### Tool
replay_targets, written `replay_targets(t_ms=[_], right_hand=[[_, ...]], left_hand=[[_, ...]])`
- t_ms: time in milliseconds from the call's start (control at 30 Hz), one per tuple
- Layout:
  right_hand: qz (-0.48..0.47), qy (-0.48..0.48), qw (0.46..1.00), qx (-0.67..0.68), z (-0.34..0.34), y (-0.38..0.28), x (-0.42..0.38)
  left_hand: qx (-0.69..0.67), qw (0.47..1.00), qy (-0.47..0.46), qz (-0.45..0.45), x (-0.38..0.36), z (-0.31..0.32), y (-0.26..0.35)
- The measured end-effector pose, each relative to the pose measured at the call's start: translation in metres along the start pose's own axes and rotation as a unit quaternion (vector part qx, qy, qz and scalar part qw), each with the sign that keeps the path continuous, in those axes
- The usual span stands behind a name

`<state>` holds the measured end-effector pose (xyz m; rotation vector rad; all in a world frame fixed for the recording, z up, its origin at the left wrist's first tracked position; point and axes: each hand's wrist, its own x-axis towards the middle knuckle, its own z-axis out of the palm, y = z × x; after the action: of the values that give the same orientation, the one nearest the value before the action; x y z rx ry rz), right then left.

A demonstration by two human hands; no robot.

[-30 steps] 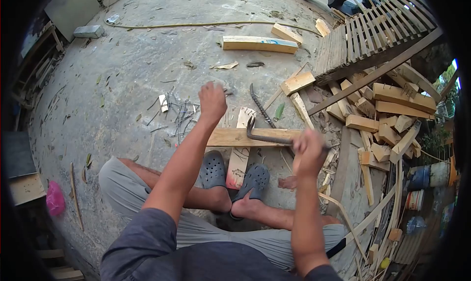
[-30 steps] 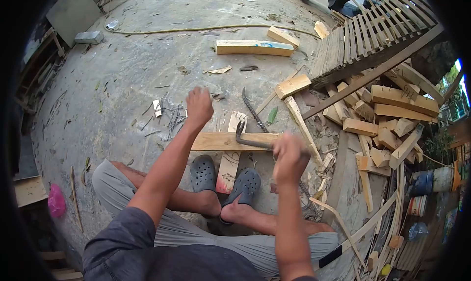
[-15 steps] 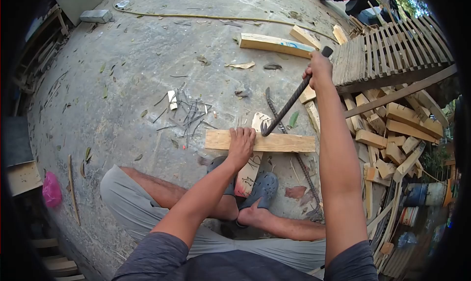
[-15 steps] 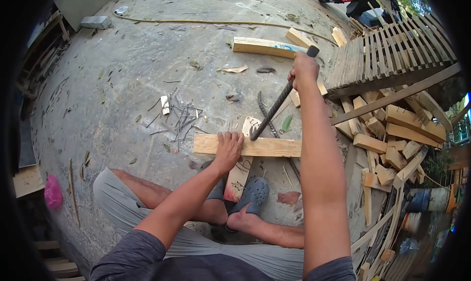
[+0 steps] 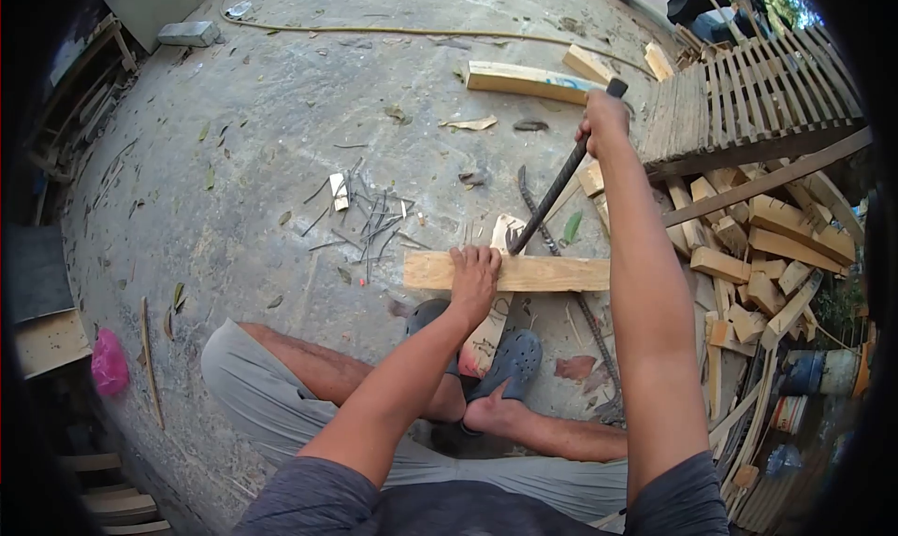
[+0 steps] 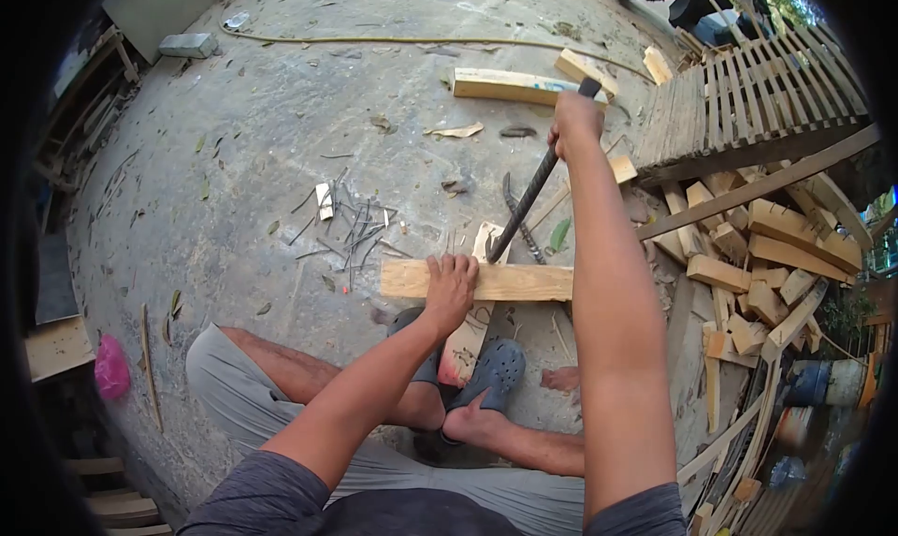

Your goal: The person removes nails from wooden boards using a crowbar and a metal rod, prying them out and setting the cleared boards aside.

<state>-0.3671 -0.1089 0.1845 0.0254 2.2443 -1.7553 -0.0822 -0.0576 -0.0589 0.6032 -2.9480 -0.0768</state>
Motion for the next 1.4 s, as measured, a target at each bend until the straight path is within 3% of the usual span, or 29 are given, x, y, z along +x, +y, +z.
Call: replay_targets(t_ms=[100,233,333,467,567,667,867,900,933,967,1000,1033,1067,1100,1133,1200,1300,1400], right_hand=[[-0.012,-0.046,0.999,-0.026,0.0,-0.011,-0.002],[0.019,-0.019,0.998,-0.053,-0.005,-0.004,0.001],[0.02,-0.001,1.0,0.014,-0.016,-0.005,0.003],[-0.019,0.024,0.999,0.025,-0.024,0.003,0.009],[-0.153,-0.003,0.988,0.027,-0.044,0.003,-0.06],[-0.169,0.026,0.982,0.082,-0.063,0.013,-0.097],[-0.24,0.095,0.957,0.128,-0.104,0.026,-0.183],[-0.253,0.085,0.959,0.098,-0.115,0.037,-0.208],[-0.367,0.114,0.913,-0.139,-0.128,0.086,-0.23],[-0.466,0.194,0.793,-0.341,-0.142,0.136,-0.252],[-0.493,0.186,0.784,-0.329,-0.145,0.176,-0.288],[-0.48,0.099,0.861,-0.136,-0.142,0.207,-0.327],[-0.45,0.007,0.892,0.05,-0.138,0.236,-0.364],[-0.456,-0.038,0.888,0.041,-0.143,0.249,-0.385],[-0.461,-0.076,0.884,-0.002,-0.149,0.25,-0.397],[-0.481,-0.121,0.868,-0.014,-0.158,0.246,-0.394],[-0.443,-0.171,0.88,0.023,-0.183,0.218,-0.385],[-0.415,-0.198,0.887,0.029,-0.213,0.198,-0.365]], left_hand=[[-0.002,1.0,-0.029,-0.012,0.002,-0.009,0.005],[0.045,0.998,-0.045,-0.024,0.006,-0.008,0.014],[0.065,0.993,-0.093,-0.037,0.01,-0.012,0.019],[0.056,0.995,-0.081,-0.034,0.009,-0.004,0.017],[0.026,0.995,-0.09,-0.019,0.011,-0.009,0.018],[0.038,0.998,-0.039,0.018,0.009,-0.007,0.027],[-0.035,0.998,-0.03,0.033,0.002,-0.004,0.022],[-0.045,0.998,-0.021,0.037,0.006,0.0,0.023],[-0.071,0.997,-0.035,0.026,0.002,0.017,0.02],[-0.098,0.994,-0.041,0.014,0.001,0.043,0.014],[-0.126,0.991,-0.04,0.001,0.021,0.054,0.007],[-0.112,0.992,-0.051,0.033,0.058,0.046,-0.001],[-0.089,0.991,-0.075,0.062,0.079,0.04,-0.016],[-0.072,0.983,-0.141,0.094,0.044,0.043,-0.018],[-0.114,0.958,-0.251,0.08,0.056,0.009,-0.018],[-0.259,0.937,-0.219,0.081,0.076,-0.031,-0.013],[-0.397,0.866,-0.197,0.23,0.105,0.012,-0.005],[-0.188,0.925,-0.204,0.259,0.116,0.0,-0.002]])
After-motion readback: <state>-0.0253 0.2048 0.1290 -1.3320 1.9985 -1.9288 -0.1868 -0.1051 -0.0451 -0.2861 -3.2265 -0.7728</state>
